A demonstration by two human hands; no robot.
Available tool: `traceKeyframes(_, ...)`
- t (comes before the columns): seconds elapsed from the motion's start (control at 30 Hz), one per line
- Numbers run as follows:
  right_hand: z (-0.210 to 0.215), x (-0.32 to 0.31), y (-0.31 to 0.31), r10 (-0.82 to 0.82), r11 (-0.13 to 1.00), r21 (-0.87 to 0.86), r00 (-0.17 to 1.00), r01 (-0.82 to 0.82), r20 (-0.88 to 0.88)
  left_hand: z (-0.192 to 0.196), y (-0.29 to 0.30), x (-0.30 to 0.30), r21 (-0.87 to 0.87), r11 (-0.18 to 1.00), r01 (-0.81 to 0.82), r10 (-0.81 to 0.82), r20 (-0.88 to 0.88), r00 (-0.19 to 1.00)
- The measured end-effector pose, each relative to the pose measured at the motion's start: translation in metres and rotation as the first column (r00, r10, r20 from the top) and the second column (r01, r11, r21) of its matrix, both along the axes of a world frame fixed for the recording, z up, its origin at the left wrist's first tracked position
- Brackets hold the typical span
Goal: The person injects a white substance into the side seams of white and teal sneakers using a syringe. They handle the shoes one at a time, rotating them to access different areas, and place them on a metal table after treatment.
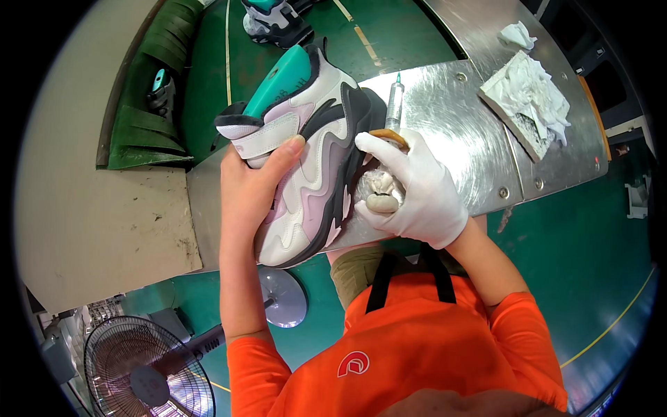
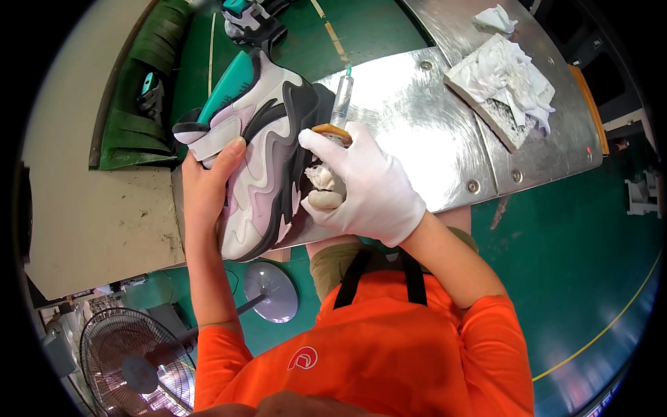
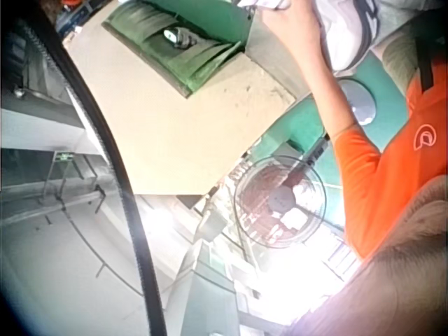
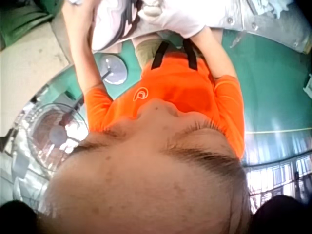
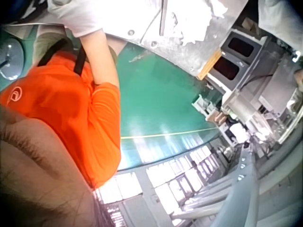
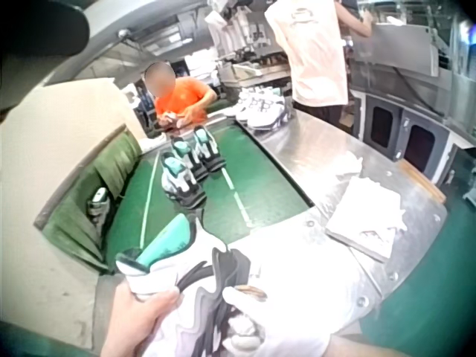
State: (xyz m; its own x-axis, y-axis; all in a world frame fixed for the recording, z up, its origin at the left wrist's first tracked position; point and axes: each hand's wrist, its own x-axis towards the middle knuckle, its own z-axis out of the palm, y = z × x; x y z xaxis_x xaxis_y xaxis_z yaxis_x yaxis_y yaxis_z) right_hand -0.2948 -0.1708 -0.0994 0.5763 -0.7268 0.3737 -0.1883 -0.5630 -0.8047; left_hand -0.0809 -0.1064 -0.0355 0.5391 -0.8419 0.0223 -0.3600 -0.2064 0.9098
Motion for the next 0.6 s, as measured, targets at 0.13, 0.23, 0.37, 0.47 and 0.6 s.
traceKeyframes(0.13,-0.0001,-0.0001,-0.0002,0.001,1.000,-0.008,1.000,-0.001,-0.015,0.0011,-0.0004,-0.0014,-0.015,1.000,0.009,-0.008,0.011,1.000)
traceKeyframes(0.23,0.0002,-0.0002,0.0004,0.005,1.000,-0.013,1.000,-0.005,-0.010,0.0024,-0.0003,-0.0028,-0.017,1.000,0.003,-0.003,0.010,1.000)
traceKeyframes(0.37,-0.0073,0.0007,-0.0012,-0.002,0.988,-0.151,0.999,0.009,0.047,0.0043,0.0009,-0.0046,-0.024,1.000,0.018,-0.019,-0.036,0.999)
traceKeyframes(0.47,-0.0089,0.0023,-0.0022,0.002,0.987,-0.163,0.995,0.015,0.103,0.0057,0.0023,-0.0062,-0.027,0.999,0.025,-0.027,-0.049,0.998)
traceKeyframes(0.6,-0.0068,0.0004,-0.0008,-0.013,0.993,-0.113,0.999,0.018,0.042,0.0062,0.0023,-0.0038,0.006,0.999,0.048,-0.048,-0.013,0.999)
